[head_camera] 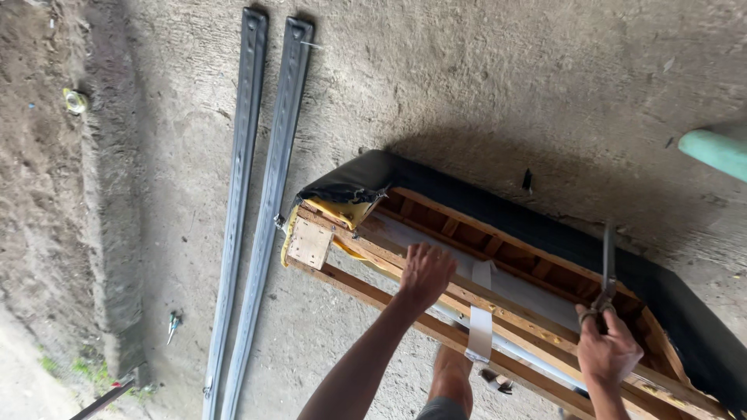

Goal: The person removes old black fabric from a wooden furniture frame using shears and pulls white batting/lining materials by hand.

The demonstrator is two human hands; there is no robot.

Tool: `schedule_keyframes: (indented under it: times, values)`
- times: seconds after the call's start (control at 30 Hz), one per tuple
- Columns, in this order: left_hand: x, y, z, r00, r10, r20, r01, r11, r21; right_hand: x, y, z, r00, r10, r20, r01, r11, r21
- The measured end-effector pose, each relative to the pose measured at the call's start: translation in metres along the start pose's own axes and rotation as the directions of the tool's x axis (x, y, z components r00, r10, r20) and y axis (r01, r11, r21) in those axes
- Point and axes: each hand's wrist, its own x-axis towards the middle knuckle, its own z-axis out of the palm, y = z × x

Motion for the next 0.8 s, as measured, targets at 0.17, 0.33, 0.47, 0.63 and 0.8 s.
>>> schedule_keyframes:
  times: [0.17, 0.33, 0.47, 0.63, 0.8]
  values:
    - [-0.002, -0.03, -0.012, 0.999, -0.029, -0.042, 0.026, 0.997, -0.073, 0.01, -0.012, -0.009, 0.982, 0.045, -0.181, 0.01, 0.957, 0.289]
    - [0.002, -0.02, -0.023, 0.997, 0.036, -0.061, -0.044, 0.989, -0.138, 0.003, -0.071, -0.06, 0.988, 0.113, -0.104, -0.041, 0.845, 0.534]
    - [0.009, 0.031, -0.031, 0.99, 0.12, -0.076, -0.138, 0.941, -0.308, -0.028, -0.133, -0.087, 0.995, 0.093, 0.046, -0.095, 0.648, 0.756]
    - [-0.009, 0.101, -0.061, 0.873, 0.312, 0.374, 0.337, 0.168, -0.927, -0.078, -0.187, -0.08, 0.965, 0.119, 0.233, -0.261, 0.526, 0.81]
    - [-0.048, 0.089, -0.103, 0.843, 0.421, 0.336, 0.318, 0.115, -0.941, -0.131, -0.219, -0.072, 0.959, 0.065, 0.277, -0.281, 0.367, 0.887]
